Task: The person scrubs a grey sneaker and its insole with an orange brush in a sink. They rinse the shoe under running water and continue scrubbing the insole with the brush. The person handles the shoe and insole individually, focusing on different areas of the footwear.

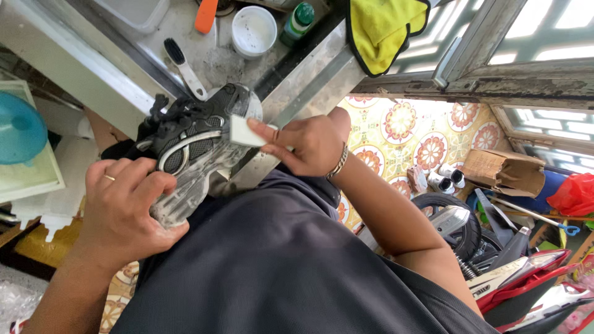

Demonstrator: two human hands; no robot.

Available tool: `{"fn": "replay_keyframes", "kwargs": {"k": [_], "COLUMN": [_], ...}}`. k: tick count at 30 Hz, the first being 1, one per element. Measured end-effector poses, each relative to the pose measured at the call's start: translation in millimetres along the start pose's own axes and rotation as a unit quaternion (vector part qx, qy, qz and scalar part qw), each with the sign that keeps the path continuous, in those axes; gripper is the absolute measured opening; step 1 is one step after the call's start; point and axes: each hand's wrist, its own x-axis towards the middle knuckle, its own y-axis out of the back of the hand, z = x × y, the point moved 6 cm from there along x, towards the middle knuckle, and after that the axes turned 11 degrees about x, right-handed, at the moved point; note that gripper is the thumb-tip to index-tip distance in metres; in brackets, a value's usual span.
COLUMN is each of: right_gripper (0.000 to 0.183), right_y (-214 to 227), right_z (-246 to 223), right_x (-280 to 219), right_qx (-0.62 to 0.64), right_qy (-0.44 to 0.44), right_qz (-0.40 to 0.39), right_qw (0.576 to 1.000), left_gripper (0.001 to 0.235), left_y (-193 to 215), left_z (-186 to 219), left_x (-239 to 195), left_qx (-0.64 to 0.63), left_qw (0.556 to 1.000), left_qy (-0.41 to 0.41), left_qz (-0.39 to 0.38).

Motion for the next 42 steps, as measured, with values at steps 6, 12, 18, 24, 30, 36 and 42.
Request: {"fn": "replay_keyframes", "kwargs": {"k": [6,12,18,24,30,36,42], "right_gripper": [0.014,0.052,0.047,0.054,0.061,0.020,0.019], "right_y": [-6,2,19,-60,-134,-137,-149], "right_z": [48,47,111,177,244,297,323], "right_x": [-8,8,45,121,154,194,226], "right_qx": [-0.125,-0.134,-0.178,-0.214,-0.148,-0.132,-0.369], "right_qy": [-0.149,-0.143,-0.198,-0.255,-0.256,-0.118,0.034], "right_qz": [-0.006,0.014,0.112,-0.062,-0.201,-0.061,-0.089], "right_qw": [0.981,0.981,0.957,0.941,0.934,0.982,0.924], "left_gripper": [0.060,0.062,0.026,0.017,0.034,0.029,0.042], "left_y": [6,7,3,26,34,26,33], "left_z": [15,4,-15,-34,-39,-61,-80], "left_x": [8,1,2,10,23,25,30], "left_qx": [-0.001,-0.017,0.401,0.399,0.184,0.126,0.000], "left_qw": [0.999,0.998,0.907,0.913,0.976,0.968,0.963], "left_qy": [-0.029,-0.035,-0.122,-0.060,0.078,0.199,0.255], "left_qz": [0.013,0.057,0.036,0.057,0.088,0.091,0.091]}}
